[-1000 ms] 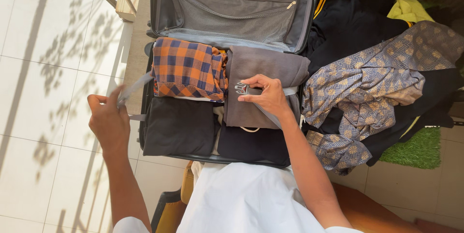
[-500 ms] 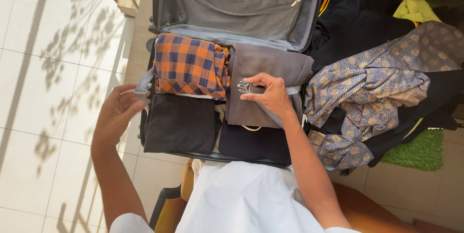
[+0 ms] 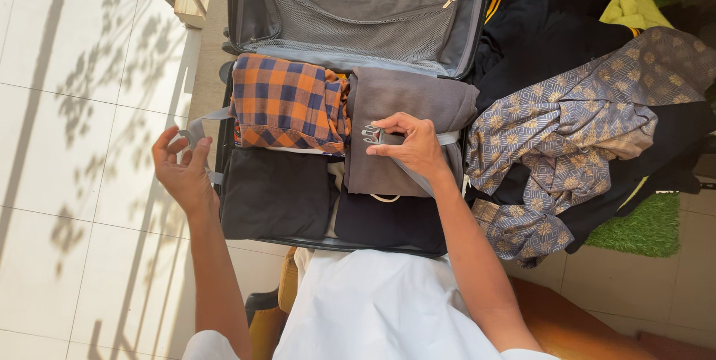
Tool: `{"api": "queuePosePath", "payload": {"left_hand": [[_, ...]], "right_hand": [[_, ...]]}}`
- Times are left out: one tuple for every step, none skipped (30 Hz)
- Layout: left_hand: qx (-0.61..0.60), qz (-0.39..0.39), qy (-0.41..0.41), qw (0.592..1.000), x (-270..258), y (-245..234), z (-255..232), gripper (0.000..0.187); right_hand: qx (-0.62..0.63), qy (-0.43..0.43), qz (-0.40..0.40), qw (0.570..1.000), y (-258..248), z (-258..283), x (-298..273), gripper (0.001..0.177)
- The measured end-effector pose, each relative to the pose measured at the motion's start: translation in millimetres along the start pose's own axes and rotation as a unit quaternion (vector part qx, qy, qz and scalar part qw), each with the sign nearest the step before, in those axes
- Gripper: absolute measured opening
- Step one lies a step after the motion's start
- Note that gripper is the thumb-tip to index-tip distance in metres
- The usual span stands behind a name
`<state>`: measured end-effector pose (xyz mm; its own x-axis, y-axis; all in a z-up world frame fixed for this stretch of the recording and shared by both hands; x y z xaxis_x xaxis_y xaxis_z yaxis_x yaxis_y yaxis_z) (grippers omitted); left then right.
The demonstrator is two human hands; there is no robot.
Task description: The person folds a checkered shirt and grey fabric, places them in a suitcase, and secures them using the suitcase internal straps. They then fold a blue and gold patterned garment and place it inside the suitcase.
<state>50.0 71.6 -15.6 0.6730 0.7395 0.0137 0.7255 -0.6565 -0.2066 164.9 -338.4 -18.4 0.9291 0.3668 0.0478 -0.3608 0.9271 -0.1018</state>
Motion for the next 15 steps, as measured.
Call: {"api": "queuePosePath", "payload": {"left_hand": [[-0.037,0.038,-0.008,0.999,0,6,0,0.041],[-0.074,0.077,-0.016,0.994,1,11,-1,0.036],[-0.11,0.113,-0.024,0.987,-1,15,-2,0.031],[-0.122,0.118,-0.038,0.985,-2,14,-2,0.028],[-0.134,0.125,-0.051,0.982,-2,12,-4,0.027],[-0.146,0.131,-0.064,0.979,-3,11,-5,0.026],[-0.096,0.134,-0.045,0.985,-2,11,-8,0.025],[-0.045,0.137,-0.027,0.989,0,7,-11,0.025],[0.007,0.14,-0.008,0.99,3,3,-14,0.024],[0.023,0.143,-0.003,0.989,6,-1,-14,0.025],[0.04,0.147,0.003,0.988,7,-5,-14,0.025],[0.057,0.15,0.008,0.987,8,-9,-15,0.025],[0.042,0.139,0.027,0.989,10,-15,-20,0.026],[0.028,0.129,0.047,0.99,12,-20,-27,0.026],[0.013,0.118,0.067,0.991,12,-21,-35,0.027]], "right_hand": [[0.003,0.0,0.001,1.0,0,0,0,0.041],[0.006,-0.001,0.002,1.0,1,0,1,0.041],[0.012,-0.005,0.002,1.0,1,0,1,0.04],[0.017,-0.01,0.003,1.0,1,0,1,0.04],[0.023,-0.015,0.002,1.0,1,1,1,0.04],[0.017,-0.015,0.002,1.0,2,1,1,0.039],[0.01,-0.014,0.0,1.0,1,1,1,0.039],[0.003,-0.014,-0.002,1.0,0,2,1,0.039],[0.002,-0.012,-0.002,1.0,0,3,1,0.04],[0.001,-0.01,-0.002,1.0,0,4,2,0.04],[0.0,-0.007,-0.002,1.0,0,3,2,0.04],[0.002,-0.005,-0.003,1.0,0,3,1,0.04],[0.004,-0.004,-0.003,1.0,0,3,1,0.04],[0.007,-0.002,-0.004,1.0,0,3,1,0.04],[0.005,-0.002,-0.005,1.0,0,2,1,0.04]]}}
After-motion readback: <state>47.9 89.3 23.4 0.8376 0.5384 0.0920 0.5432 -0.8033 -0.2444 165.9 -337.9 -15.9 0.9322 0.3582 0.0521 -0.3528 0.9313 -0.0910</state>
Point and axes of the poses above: each hand's wrist, its own x-axis towards the middle knuckle, its own y-axis out of the palm, z = x × y, the point moved 8 cm from there along x, towards the middle knuckle, and after that the axes turned 9 degrees about x, right-handed, at the moved point
